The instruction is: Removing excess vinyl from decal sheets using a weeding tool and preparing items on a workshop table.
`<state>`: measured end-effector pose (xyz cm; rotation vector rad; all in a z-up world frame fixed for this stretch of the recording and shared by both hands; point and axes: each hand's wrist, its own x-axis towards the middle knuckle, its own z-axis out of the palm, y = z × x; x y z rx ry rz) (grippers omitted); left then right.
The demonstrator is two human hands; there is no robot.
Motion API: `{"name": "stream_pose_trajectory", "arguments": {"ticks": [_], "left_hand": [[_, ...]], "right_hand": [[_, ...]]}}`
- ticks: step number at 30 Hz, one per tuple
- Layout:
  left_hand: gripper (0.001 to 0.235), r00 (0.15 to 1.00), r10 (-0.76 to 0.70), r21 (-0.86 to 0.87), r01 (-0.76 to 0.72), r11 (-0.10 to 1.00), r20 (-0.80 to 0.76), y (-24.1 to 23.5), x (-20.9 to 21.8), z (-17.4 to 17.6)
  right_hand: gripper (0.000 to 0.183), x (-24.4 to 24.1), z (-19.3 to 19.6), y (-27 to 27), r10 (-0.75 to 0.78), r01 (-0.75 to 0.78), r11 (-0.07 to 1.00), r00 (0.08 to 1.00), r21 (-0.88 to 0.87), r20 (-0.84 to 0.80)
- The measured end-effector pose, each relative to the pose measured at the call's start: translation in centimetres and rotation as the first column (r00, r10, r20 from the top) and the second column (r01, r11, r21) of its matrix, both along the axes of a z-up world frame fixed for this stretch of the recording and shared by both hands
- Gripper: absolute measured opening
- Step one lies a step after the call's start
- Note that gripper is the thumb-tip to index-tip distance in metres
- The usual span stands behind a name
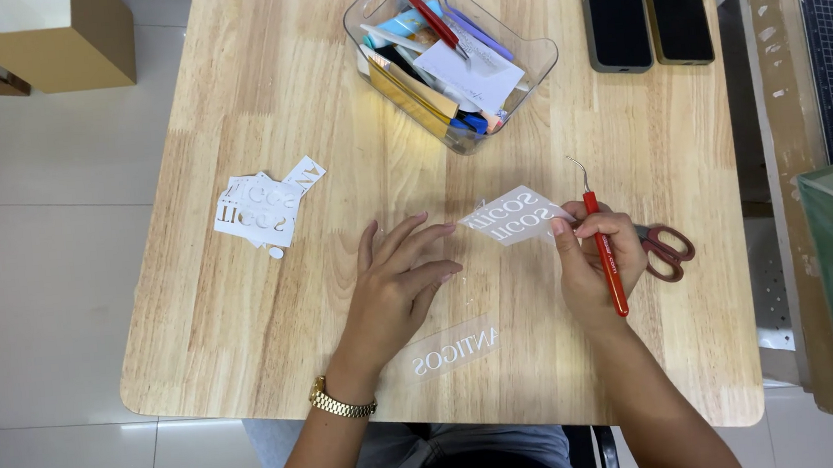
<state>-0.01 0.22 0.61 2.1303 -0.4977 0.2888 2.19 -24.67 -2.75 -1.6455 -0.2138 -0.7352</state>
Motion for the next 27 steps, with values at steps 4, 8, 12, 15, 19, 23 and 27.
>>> {"name": "stream_pose_trajectory", "arguments": {"ticks": [4, 8, 12, 15, 19, 23, 27], "left_hand": [[0.007, 1.0, 0.013, -0.015, -0.013, 1.0, -0.012, 0.1, 0.1, -0.1], [0.008, 0.999, 0.006, -0.01, -0.006, 1.0, -0.031, 0.2, 0.1, -0.8], [0.005, 0.999, 0.018, -0.001, -0.018, 1.0, -0.03, 0.4, 0.2, -0.7], [0.01, 0.999, 0.025, 0.005, -0.025, 1.0, -0.037, 0.3, 0.2, -0.9], [0.006, 0.999, 0.036, 0.013, -0.036, 0.999, -0.033, 0.4, 0.4, -1.4], [0.006, 0.998, 0.039, 0.001, -0.039, 0.999, -0.045, 0.4, 0.2, -1.8], [0.013, 0.999, 0.01, -0.031, -0.011, 0.999, -0.05, 0.3, 0.2, -0.6]], "right_hand": [[0.029, 0.1, -0.1, 0.3, -0.003, 0.003, 1.0, 1.0, 0.014, 0.03], [0.028, -0.1, 0.0, 0.4, 0.009, -0.009, 1.0, 1.0, 0.01, 0.011], [0.027, -0.4, 0.3, 0.2, 0.038, -0.036, 0.999, 0.997, 0.034, -0.066], [0.027, -0.6, 0.8, 0.4, 0.056, -0.048, 0.997, 0.992, 0.068, -0.111], [0.025, -0.7, 1.3, 0.5, 0.06, -0.048, 0.994, 0.99, 0.095, -0.13], [0.025, -0.6, 1.3, 0.4, 0.06, -0.048, 0.995, 0.988, 0.086, -0.14], [0.026, -0.7, 1.4, 0.4, 0.073, -0.056, 0.991, 0.988, 0.123, -0.139]]}}
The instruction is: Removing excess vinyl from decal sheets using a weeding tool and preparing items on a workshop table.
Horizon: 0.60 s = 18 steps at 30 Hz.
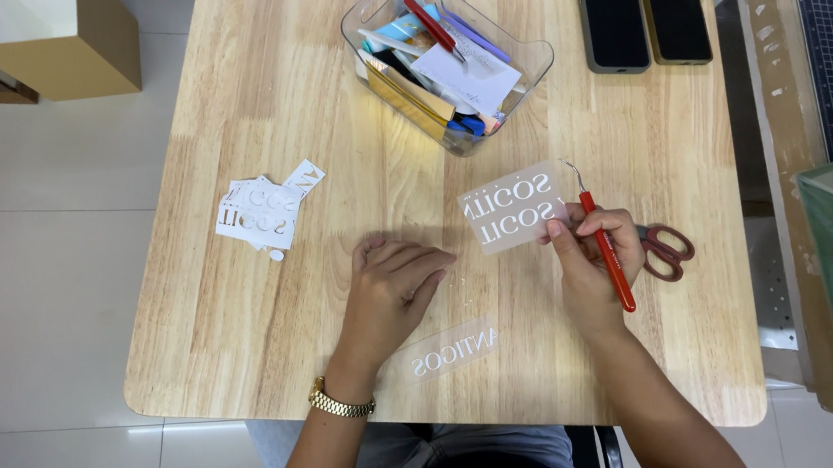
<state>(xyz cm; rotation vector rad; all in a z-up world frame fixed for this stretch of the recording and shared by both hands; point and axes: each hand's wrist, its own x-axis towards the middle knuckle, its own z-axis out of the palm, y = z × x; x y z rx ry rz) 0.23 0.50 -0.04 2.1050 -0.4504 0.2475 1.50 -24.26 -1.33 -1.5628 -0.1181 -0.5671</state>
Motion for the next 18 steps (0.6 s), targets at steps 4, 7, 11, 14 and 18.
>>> {"name": "stream_pose_trajectory", "arguments": {"ticks": [4, 7, 11, 14, 18], "left_hand": [[0.01, 1.0, 0.006, -0.019, -0.006, 1.0, -0.025, 0.0, -0.1, -0.7], [0.004, 0.999, 0.026, -0.027, -0.028, 0.999, -0.038, 0.1, -0.1, -0.2], [0.007, 0.997, 0.05, -0.031, -0.052, 0.998, -0.06, 0.0, -0.1, 0.3], [0.016, 0.996, 0.053, -0.056, -0.057, 0.997, -0.071, 0.0, 0.0, 0.8], [0.033, 0.992, 0.041, -0.196, -0.064, 0.978, -0.124, 0.0, 0.2, 0.9]], "right_hand": [[0.026, 0.2, -0.4, 0.0, 0.004, -0.004, 1.0, 1.0, 0.009, 0.013], [0.026, 0.0, -0.4, 0.1, 0.002, -0.002, 1.0, 1.0, -0.003, 0.013], [0.028, -0.2, 0.0, 0.5, 0.0, 0.0, 1.0, 1.0, 0.024, -0.021], [0.028, -0.5, -0.2, 1.2, 0.009, -0.008, 0.999, 1.0, 0.04, -0.027], [0.03, -1.0, -1.1, 3.4, 0.054, -0.051, 0.996, 0.998, 0.07, -0.037]]}}
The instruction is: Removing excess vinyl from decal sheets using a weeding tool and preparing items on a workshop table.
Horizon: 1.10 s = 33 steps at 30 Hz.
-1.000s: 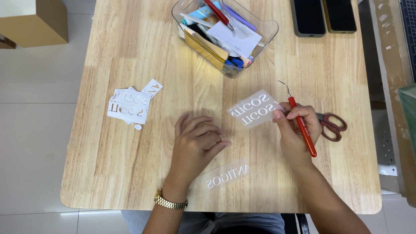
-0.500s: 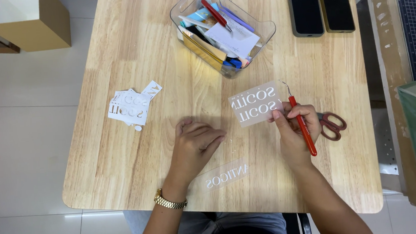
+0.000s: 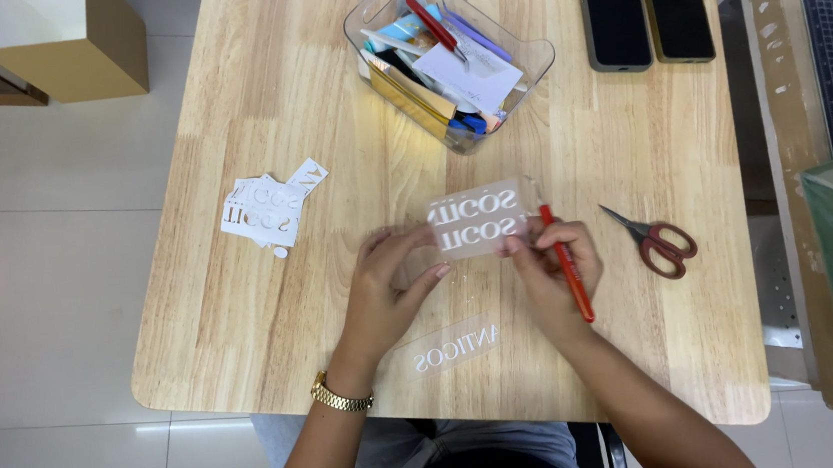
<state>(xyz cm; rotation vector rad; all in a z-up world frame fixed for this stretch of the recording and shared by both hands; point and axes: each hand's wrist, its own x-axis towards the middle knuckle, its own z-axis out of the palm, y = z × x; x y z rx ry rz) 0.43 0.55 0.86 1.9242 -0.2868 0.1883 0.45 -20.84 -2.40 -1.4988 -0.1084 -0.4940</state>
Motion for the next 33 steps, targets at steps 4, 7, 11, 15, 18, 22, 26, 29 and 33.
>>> {"name": "stream_pose_trajectory", "arguments": {"ticks": [4, 7, 11, 15, 18, 22, 26, 29, 33], "left_hand": [[0.033, 0.991, 0.094, -0.195, -0.112, 0.974, -0.1, 0.2, 0.1, -2.0], [0.032, 0.969, 0.178, -0.357, -0.23, 0.905, -0.174, 1.3, 0.6, -2.7], [0.038, 0.907, 0.362, -0.507, -0.421, 0.752, -0.216, 3.6, 1.3, -3.4], [0.039, 0.927, 0.325, -0.409, -0.375, 0.832, -0.188, 5.6, 1.7, -4.8], [0.038, 0.955, 0.264, -0.326, -0.295, 0.898, -0.136, 5.3, 1.7, -2.9], [0.042, 0.972, 0.212, -0.233, -0.23, 0.945, -0.103, 4.8, 2.3, -3.1], [0.044, 0.996, 0.08, -0.021, -0.081, 0.996, -0.041, 3.5, 3.7, -3.1], [0.036, 0.999, 0.046, 0.263, -0.041, 0.964, -0.012, 2.3, 5.4, -3.4], [0.029, 0.998, 0.051, 0.502, -0.067, 0.862, 0.046, 1.6, 8.0, -5.0]], "right_hand": [[0.031, -1.0, -1.4, 1.7, 0.09, -0.09, 0.996, 0.996, 0.014, -0.003], [0.029, -0.8, -0.5, 2.1, 0.157, -0.157, 0.988, 0.987, -0.002, 0.046], [0.057, 0.5, -2.1, 0.2, 0.096, -0.096, 0.995, 0.991, -0.003, 0.093], [0.068, 1.6, -2.9, -0.1, 0.156, -0.156, 0.986, 0.988, -0.063, -0.005], [0.04, 2.4, -0.7, 1.0, 0.19, -0.196, 0.976, 0.979, -0.094, -0.071], [0.019, 3.3, -1.2, 0.9, 0.193, -0.201, 0.978, 0.974, -0.057, -0.115], [0.006, 3.8, -1.5, 0.5, 0.164, -0.185, 0.976, 0.972, -0.114, -0.166], [0.007, 4.0, -1.0, 0.6, 0.152, -0.169, 0.982, 0.971, -0.08, -0.184], [0.006, 5.4, -1.3, 0.6, 0.115, -0.133, 0.987, 0.977, -0.093, -0.18]]}}
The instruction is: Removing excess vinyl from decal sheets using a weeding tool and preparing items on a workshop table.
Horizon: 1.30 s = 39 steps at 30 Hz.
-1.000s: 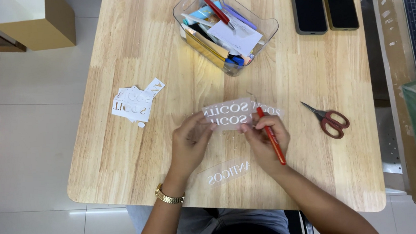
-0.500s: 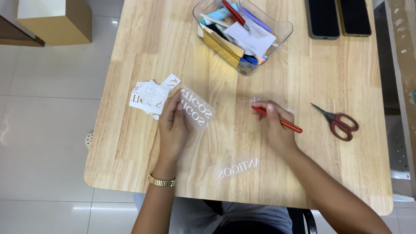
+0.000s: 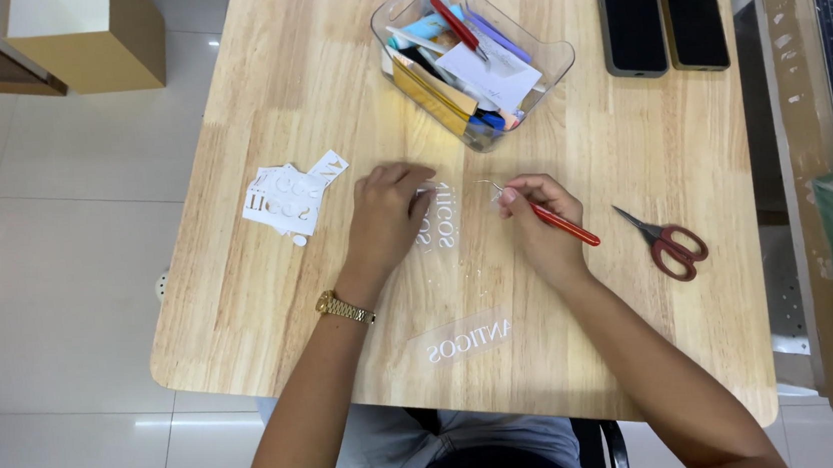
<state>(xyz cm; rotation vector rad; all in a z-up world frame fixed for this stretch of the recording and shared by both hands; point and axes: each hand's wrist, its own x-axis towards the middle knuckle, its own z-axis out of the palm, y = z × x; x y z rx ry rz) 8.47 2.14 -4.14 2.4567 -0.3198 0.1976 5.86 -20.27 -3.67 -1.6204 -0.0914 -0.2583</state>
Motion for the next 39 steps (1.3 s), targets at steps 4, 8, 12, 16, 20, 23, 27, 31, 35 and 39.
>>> {"name": "stream_pose_trajectory", "arguments": {"ticks": [4, 8, 12, 16, 20, 23, 27, 31, 35, 39], "left_hand": [[0.033, 1.0, -0.007, -0.018, 0.007, 1.0, -0.012, 0.1, 0.2, 1.2], [0.032, 1.0, 0.019, -0.306, -0.016, 0.952, 0.006, 0.3, -0.9, 2.1], [0.038, 0.983, 0.176, -0.706, -0.084, 0.703, 0.058, 1.2, -1.0, 2.6], [0.044, 0.925, 0.32, -0.76, -0.054, 0.648, 0.207, 1.5, -1.7, 5.8], [0.041, 0.655, 0.538, -0.749, 0.066, 0.659, 0.531, 1.4, -2.5, 9.1], [0.042, 0.558, 0.559, -0.714, 0.089, 0.694, 0.613, 1.5, -3.1, 11.1], [0.041, 0.54, 0.568, -0.715, 0.094, 0.693, 0.621, 1.2, -4.4, 13.0], [0.04, 0.521, 0.599, -0.737, 0.093, 0.669, 0.609, 0.8, -5.7, 14.5], [0.042, 0.502, 0.589, -0.719, 0.1, 0.688, 0.633, 0.8, -6.5, 14.5], [0.044, 0.478, 0.592, -0.711, 0.104, 0.696, 0.649, 0.6, -7.1, 14.7]], "right_hand": [[0.01, 1.2, 0.2, -0.1, 0.022, -0.022, 0.998, 1.0, -0.064, -0.004], [0.009, 1.5, 0.4, 0.3, 0.017, -0.012, 0.996, 0.998, -0.083, 0.059], [0.013, 1.9, -0.6, 0.4, -0.015, 0.012, 1.0, 0.99, 0.027, 0.139], [0.02, 2.1, -1.5, 0.4, -0.036, 0.017, 0.995, 0.979, 0.097, 0.199], [0.013, 2.2, -2.4, 0.4, -0.056, 0.038, 0.996, 0.973, 0.084, 0.225], [0.012, 1.8, -1.5, 0.6, -0.051, 0.041, 0.998, 0.977, 0.051, 0.209], [0.01, 1.3, -0.9, 0.7, -0.05, 0.046, 0.999, 0.981, 0.024, 0.186], [0.012, 1.1, -0.7, 0.7, -0.032, 0.026, 0.999, 0.982, 0.033, 0.185], [0.01, 0.7, 0.0, 0.8, -0.015, 0.013, 1.0, 0.985, 0.015, 0.17], [0.011, 0.9, -0.3, 0.5, -0.004, 0.006, 1.0, 0.986, -0.011, 0.164]]}}
